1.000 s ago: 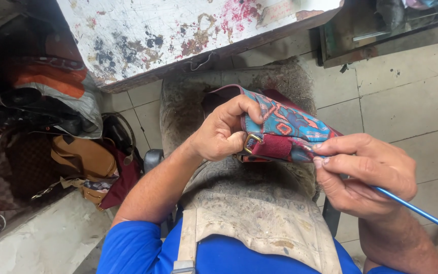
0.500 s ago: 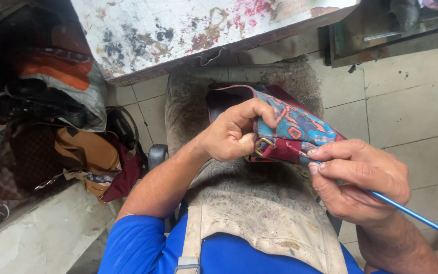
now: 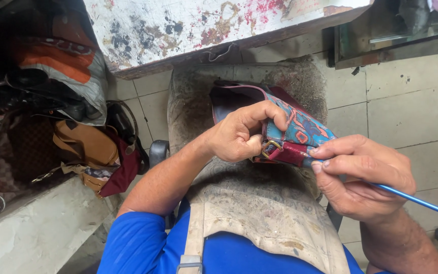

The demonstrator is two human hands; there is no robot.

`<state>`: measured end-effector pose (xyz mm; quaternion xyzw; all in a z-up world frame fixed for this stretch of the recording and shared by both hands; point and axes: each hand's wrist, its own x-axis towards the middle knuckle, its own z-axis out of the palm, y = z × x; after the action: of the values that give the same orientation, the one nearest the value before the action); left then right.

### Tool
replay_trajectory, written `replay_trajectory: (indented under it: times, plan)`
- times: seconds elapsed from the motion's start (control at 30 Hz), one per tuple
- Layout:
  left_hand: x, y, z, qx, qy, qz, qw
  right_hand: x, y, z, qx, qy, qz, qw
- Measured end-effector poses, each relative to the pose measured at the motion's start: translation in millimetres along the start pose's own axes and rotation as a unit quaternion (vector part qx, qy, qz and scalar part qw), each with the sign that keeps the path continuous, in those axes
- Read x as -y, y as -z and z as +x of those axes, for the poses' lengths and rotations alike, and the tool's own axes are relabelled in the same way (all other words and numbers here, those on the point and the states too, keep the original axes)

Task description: The person paints the edges and hardware of a patterned handbag using a small paintbrush and red paint. They hold the bag on their lap, rotate it to access different sides, and repeatedly dip the brush into a paint bottle to apply color to the trim and zipper area.

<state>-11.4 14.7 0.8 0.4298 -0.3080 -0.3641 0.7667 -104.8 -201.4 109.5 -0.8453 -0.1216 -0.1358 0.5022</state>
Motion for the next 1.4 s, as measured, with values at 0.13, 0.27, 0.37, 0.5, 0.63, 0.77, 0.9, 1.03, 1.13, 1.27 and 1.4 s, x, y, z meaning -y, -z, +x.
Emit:
replay_trajectory:
  times: [0.13,0.27,0.37,0.5,0.63,0.77,0.9,1.03,1.13,1.27,1.4]
  plan:
    - [-4,-1,1,0.008,0.002,-0.030,1.000,1,2,-1,-0.012,-0.016,-0.001,1.000]
    - [-1,-1,1,0.021,-0.003,0.020,1.000,3,1,2,0.003,-0.007,0.001,1.000]
    - [-1,-2,0,0.018,-0.002,0.028,0.999,5,1,5,0.009,-0.009,0.003,1.000]
    - [-2,-3,-1,0.013,0.007,0.028,0.999,3,1,4,-0.001,-0.019,-0.001,1.000]
    - [-3,-5,-2,-0.008,-0.013,0.138,0.990,8,6,2,0.011,-0.023,-0.027,0.999]
    - [2,-16,-9,-0.045,-0.096,0.321,0.941,-5,28,-24,-0.060,-0.074,-0.059,0.994]
    - [67,-25,-20,-0.104,0.123,0.066,0.985,-28,28,-57,-0.086,-0.148,0.012,0.985]
    - [128,-34,-20,-0.178,0.201,0.087,0.959,-41,21,-90,-0.091,-0.216,0.045,0.971]
    - [132,-44,-15,-0.190,0.279,-0.026,0.941,-54,10,-106,-0.098,-0.227,0.016,0.969]
    - [115,-50,-1,-0.172,0.285,0.082,0.939,-94,-4,-126,-0.133,-0.188,0.025,0.973]
    - [136,-52,-2,-0.183,0.275,0.123,0.936,-114,-16,-132,-0.126,-0.160,0.055,0.978]
